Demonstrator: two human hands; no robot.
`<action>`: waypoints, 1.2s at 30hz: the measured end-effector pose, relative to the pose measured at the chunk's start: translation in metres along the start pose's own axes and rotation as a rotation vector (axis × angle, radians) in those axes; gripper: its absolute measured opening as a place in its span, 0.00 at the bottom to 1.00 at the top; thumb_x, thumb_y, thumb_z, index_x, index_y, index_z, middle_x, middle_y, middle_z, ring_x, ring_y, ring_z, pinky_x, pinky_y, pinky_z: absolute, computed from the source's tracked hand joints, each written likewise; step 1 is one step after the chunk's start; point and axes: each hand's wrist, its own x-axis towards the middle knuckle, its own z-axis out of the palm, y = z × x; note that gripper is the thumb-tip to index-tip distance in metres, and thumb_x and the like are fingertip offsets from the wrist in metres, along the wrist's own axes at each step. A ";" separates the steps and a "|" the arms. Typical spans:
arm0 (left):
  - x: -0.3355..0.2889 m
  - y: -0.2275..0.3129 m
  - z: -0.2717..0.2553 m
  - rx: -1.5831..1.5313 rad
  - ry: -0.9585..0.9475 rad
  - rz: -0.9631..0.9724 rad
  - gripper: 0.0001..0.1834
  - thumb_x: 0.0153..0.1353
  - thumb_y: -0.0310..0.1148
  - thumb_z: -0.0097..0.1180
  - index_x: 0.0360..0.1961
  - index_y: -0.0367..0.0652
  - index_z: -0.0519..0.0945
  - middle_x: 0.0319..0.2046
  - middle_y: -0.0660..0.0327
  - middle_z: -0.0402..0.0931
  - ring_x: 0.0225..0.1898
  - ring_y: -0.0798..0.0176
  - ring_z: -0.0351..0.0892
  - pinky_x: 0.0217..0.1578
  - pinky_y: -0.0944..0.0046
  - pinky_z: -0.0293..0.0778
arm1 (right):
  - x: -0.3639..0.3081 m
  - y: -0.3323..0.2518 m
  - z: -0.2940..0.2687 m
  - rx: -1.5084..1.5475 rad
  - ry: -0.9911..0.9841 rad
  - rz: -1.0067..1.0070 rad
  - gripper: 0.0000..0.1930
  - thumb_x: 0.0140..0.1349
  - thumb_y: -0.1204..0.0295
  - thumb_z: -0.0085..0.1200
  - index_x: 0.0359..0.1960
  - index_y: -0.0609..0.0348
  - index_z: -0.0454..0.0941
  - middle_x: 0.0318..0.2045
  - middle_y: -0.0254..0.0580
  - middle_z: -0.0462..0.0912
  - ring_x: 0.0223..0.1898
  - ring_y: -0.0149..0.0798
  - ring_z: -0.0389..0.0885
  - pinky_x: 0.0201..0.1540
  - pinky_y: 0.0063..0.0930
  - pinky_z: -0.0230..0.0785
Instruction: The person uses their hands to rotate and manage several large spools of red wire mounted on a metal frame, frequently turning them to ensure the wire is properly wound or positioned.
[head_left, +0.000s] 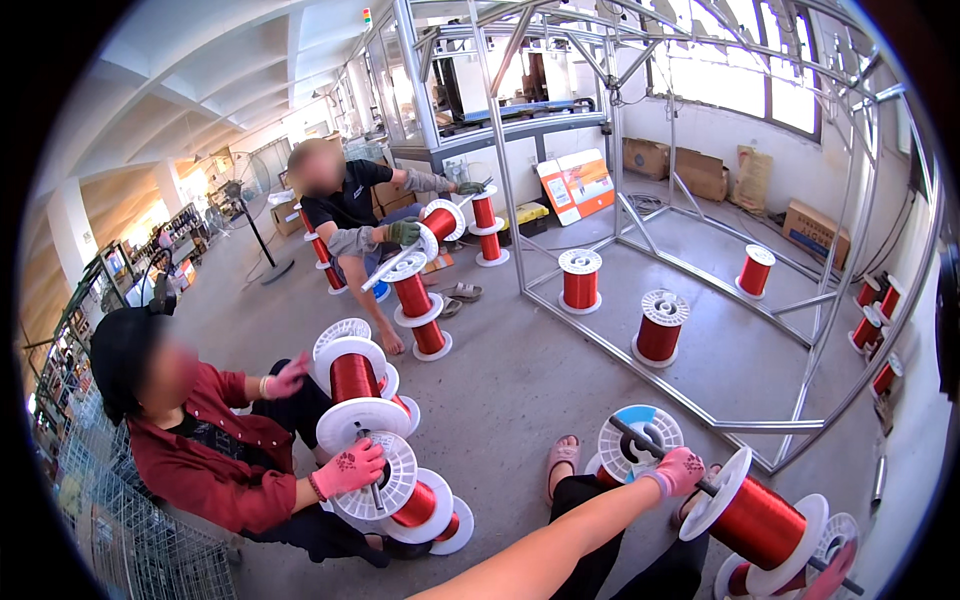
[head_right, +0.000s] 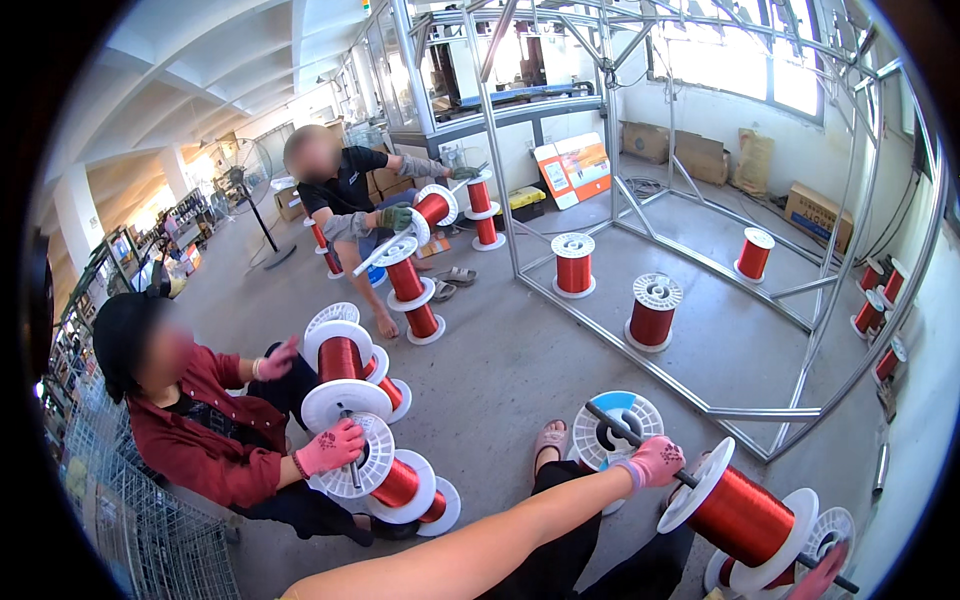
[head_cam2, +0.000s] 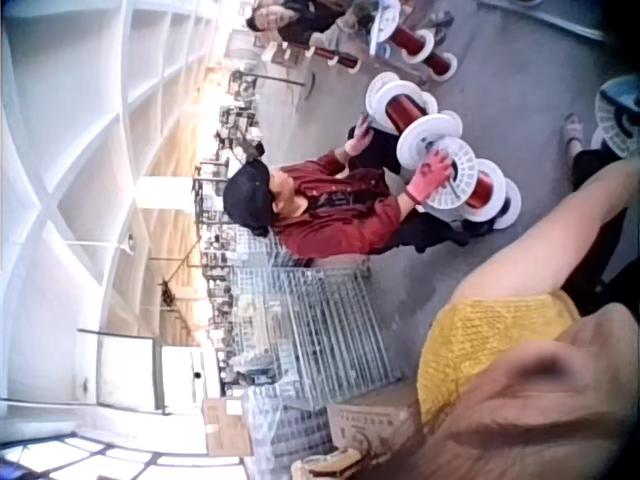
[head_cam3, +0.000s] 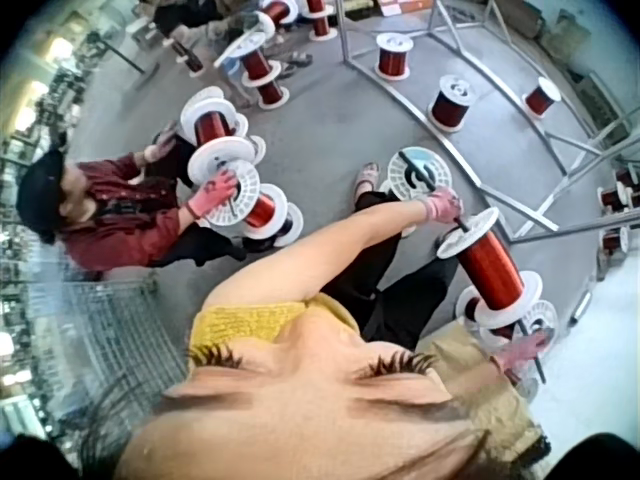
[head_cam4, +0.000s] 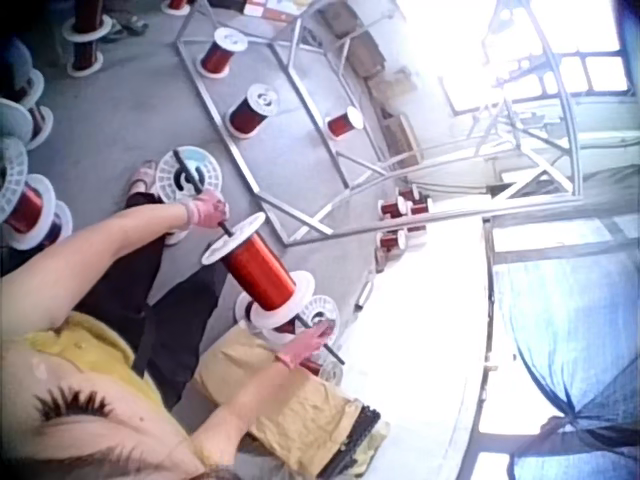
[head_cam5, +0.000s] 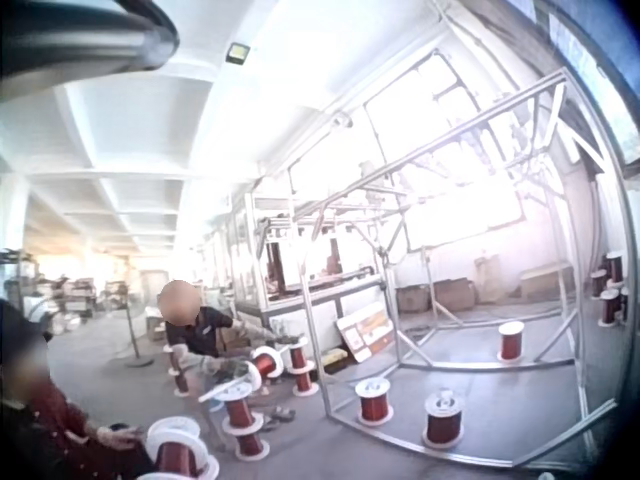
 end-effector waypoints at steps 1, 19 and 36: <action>0.004 0.005 -0.001 -0.012 -0.006 0.014 0.10 0.47 0.41 0.57 0.26 0.48 0.83 0.28 0.59 0.80 0.32 0.57 0.81 0.32 0.58 0.75 | 0.041 0.033 0.008 0.119 -0.055 -0.170 0.29 0.67 0.56 0.40 0.63 0.63 0.57 0.58 0.59 0.67 0.60 0.49 0.65 0.62 0.33 0.53; 0.010 -0.005 -0.003 0.041 -0.121 0.051 0.12 0.49 0.43 0.57 0.27 0.47 0.83 0.29 0.60 0.81 0.33 0.55 0.81 0.33 0.58 0.75 | 0.022 -0.059 0.087 -0.567 -0.458 -0.006 0.27 0.63 0.56 0.44 0.52 0.71 0.68 0.51 0.64 0.71 0.55 0.59 0.68 0.57 0.41 0.59; -0.003 -0.010 -0.028 -0.185 -0.107 0.150 0.19 0.49 0.50 0.56 0.29 0.45 0.81 0.38 0.56 0.74 0.36 0.52 0.79 0.36 0.54 0.75 | 0.015 -0.059 0.089 -0.490 -0.423 0.019 0.27 0.64 0.56 0.43 0.53 0.70 0.68 0.50 0.65 0.72 0.54 0.60 0.69 0.56 0.42 0.60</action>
